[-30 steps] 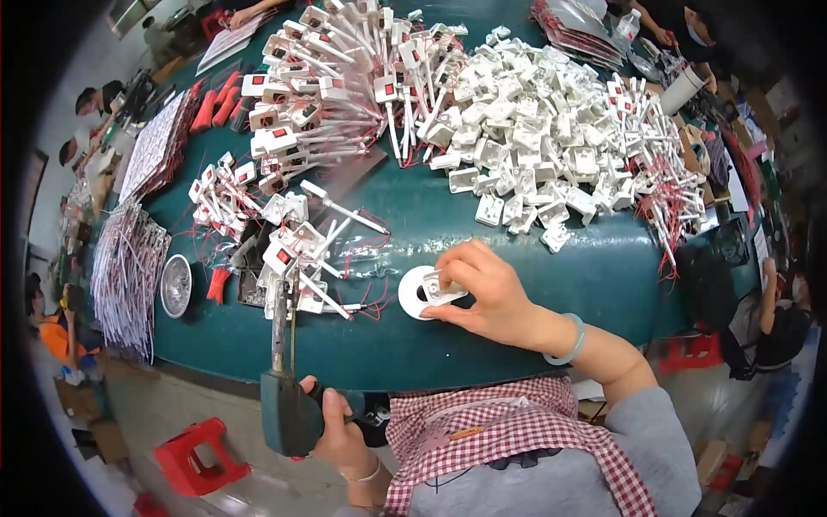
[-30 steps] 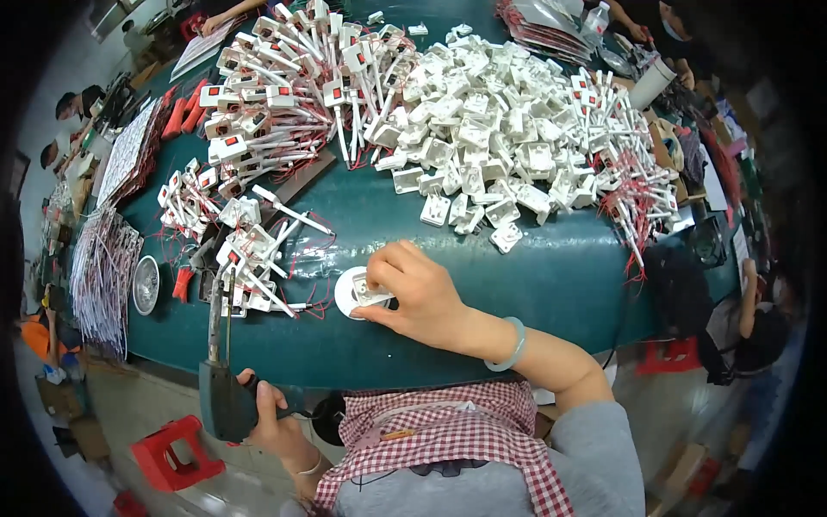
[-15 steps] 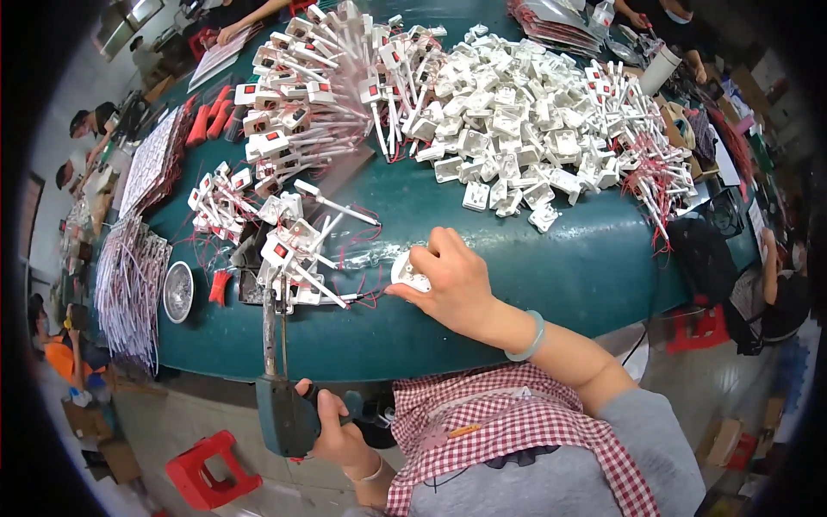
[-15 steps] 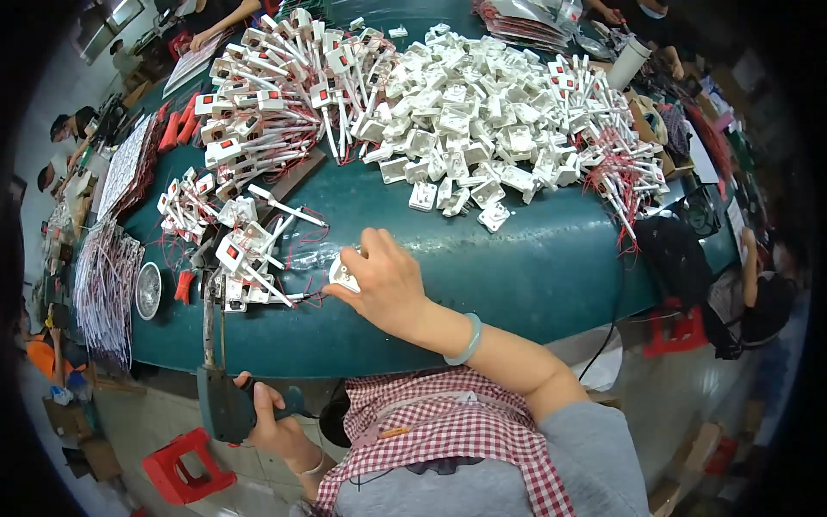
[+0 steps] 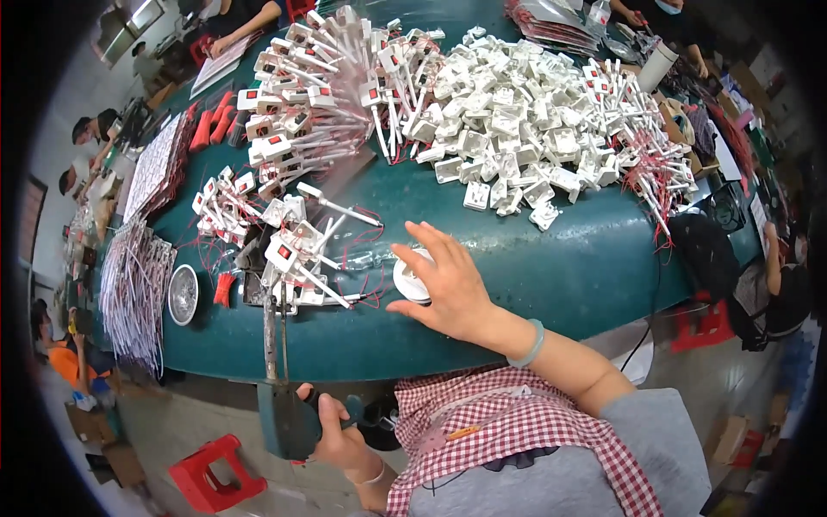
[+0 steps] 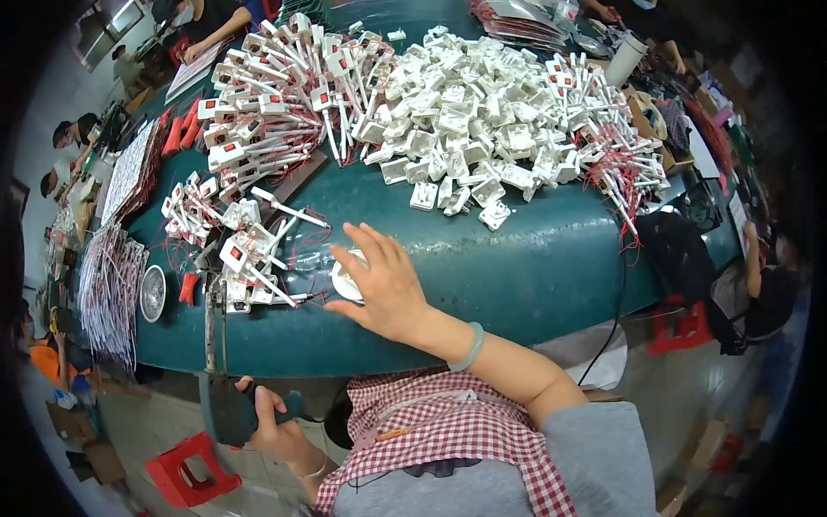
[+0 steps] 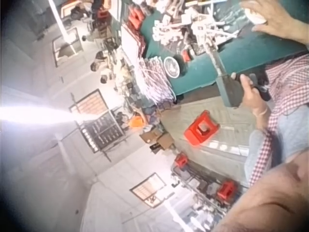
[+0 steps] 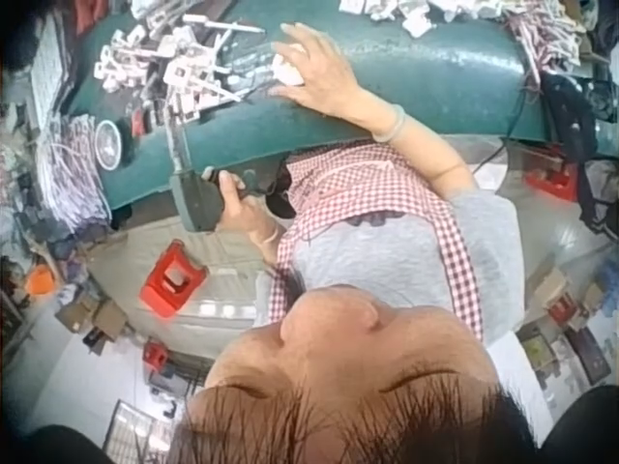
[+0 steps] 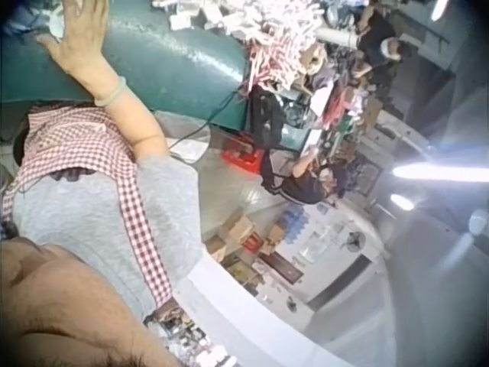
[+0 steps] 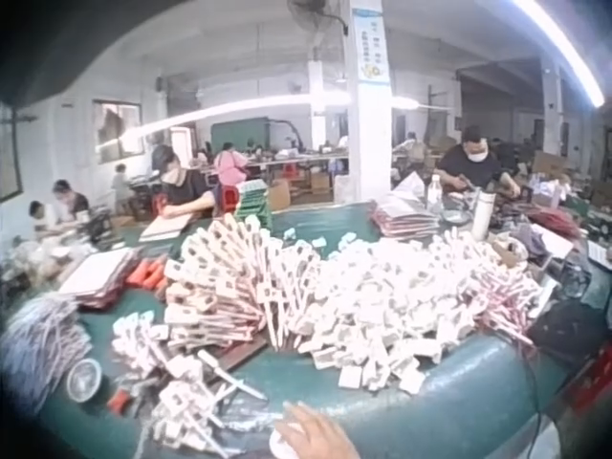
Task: Soldering wires and assembling small electrical switch components on a production line.
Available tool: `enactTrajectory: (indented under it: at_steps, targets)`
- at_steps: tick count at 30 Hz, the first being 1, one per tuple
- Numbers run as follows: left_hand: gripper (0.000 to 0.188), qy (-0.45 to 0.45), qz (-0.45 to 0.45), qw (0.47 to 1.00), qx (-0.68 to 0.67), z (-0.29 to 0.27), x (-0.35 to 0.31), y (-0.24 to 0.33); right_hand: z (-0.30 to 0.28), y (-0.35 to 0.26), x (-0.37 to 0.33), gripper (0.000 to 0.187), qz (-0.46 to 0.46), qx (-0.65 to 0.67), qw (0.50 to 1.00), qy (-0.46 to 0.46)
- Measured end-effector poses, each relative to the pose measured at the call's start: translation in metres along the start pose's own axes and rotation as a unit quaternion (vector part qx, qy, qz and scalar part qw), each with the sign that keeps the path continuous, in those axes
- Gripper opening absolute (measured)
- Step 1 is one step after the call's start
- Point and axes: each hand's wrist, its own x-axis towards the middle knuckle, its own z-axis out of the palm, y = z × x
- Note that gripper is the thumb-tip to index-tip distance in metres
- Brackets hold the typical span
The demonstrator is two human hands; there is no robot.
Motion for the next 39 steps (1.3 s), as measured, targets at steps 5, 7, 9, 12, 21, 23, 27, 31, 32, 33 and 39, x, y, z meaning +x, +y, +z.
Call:
enactTrajectory:
  at_steps: [5,7,9,12,21,23,27,31,32,33,39]
  targets:
    - [0.033,0.006,-0.005,1.000,0.011,0.006,0.000,-0.002,-0.014,-0.008,0.001,0.074,0.010,0.046,0.999,0.000]
    - [0.033,-0.001,-0.020,1.000,-0.001,0.006,0.002,-0.004,-0.018,-0.007,0.001,0.071,0.005,0.043,0.999,-0.017]
    - [0.033,0.004,-0.020,1.000,0.003,0.010,0.003,-0.005,-0.022,-0.006,0.005,0.068,-0.001,0.041,0.999,-0.036]
    - [0.033,0.011,-0.027,1.000,0.004,0.013,0.007,-0.008,-0.027,0.001,0.015,0.059,-0.007,0.063,0.998,-0.031]
    - [0.034,0.019,-0.039,0.999,0.023,0.019,0.017,-0.005,0.039,0.093,0.152,0.020,0.020,-0.077,0.990,0.120]
    - [0.034,0.023,-0.033,0.999,0.023,0.019,0.019,-0.003,0.063,0.111,0.174,0.019,0.053,-0.176,0.977,0.111]
    - [0.034,0.044,-0.045,0.997,0.034,0.016,0.023,-0.001,0.078,0.121,0.191,0.023,0.110,-0.203,0.969,0.086]
    - [0.036,0.055,-0.054,0.997,0.028,0.021,0.028,-0.004,0.071,0.128,0.192,0.019,0.153,-0.156,0.968,0.124]
    - [0.036,0.054,-0.058,0.996,0.026,0.022,0.028,-0.006,0.060,0.132,0.186,0.019,0.154,-0.160,0.967,0.123]
    - [0.036,0.043,-0.057,0.997,0.025,0.024,0.029,-0.006,0.047,0.133,0.181,0.017,0.150,-0.081,0.979,0.114]
    - [0.036,0.002,-0.080,0.997,0.020,0.041,0.028,-0.008,-0.039,0.103,0.112,0.019,0.212,0.338,0.917,0.015]
